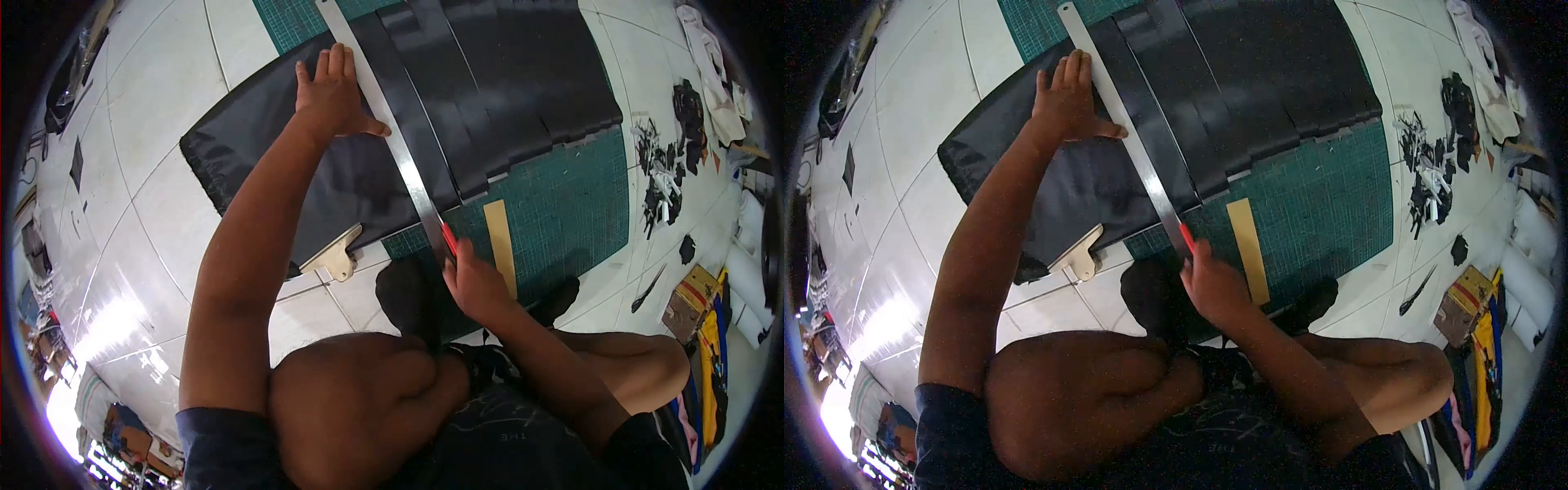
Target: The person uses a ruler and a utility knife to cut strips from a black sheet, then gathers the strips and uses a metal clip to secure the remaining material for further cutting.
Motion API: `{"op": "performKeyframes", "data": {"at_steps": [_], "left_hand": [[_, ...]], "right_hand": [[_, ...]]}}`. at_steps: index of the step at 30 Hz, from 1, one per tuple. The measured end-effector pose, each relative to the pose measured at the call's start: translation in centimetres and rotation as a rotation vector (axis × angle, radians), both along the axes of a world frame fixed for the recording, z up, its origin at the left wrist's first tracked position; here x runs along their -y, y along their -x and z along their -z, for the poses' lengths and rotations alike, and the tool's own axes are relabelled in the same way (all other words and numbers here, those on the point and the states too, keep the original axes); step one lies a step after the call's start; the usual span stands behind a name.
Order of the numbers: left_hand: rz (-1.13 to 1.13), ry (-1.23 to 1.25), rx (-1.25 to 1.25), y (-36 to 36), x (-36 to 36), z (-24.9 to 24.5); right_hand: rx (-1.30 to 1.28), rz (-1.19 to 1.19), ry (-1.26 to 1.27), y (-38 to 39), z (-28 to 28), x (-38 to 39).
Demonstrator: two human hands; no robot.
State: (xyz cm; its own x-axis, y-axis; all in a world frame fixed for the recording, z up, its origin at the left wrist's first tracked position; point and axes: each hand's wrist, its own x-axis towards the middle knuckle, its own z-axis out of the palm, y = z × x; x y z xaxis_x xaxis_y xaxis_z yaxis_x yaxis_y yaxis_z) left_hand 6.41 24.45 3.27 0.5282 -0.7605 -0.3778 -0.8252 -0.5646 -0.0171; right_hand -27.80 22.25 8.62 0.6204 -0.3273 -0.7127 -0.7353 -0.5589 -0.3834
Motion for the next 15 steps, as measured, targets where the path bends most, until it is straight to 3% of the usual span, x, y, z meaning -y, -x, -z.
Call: {"op": "performKeyframes", "data": {"at_steps": [7,10,13,15], "left_hand": [[-0.019,-0.092,-0.039,0.2,0.5,-1.3],[-0.029,-0.093,-0.047,-0.2,0.5,-1.2],[-0.023,-0.116,-0.078,-0.1,0.3,-1.4],[-0.027,-0.106,-0.085,-0.1,0.1,-1.3]], "right_hand": [[-0.105,-0.092,0.035,2.8,-1.0,-0.5],[-0.115,-0.041,0.013,1.6,-3.8,0.9],[-0.047,0.023,-0.019,-1.3,-7.7,3.0],[0.096,0.06,0.012,-4.2,-6.9,4.4]]}}
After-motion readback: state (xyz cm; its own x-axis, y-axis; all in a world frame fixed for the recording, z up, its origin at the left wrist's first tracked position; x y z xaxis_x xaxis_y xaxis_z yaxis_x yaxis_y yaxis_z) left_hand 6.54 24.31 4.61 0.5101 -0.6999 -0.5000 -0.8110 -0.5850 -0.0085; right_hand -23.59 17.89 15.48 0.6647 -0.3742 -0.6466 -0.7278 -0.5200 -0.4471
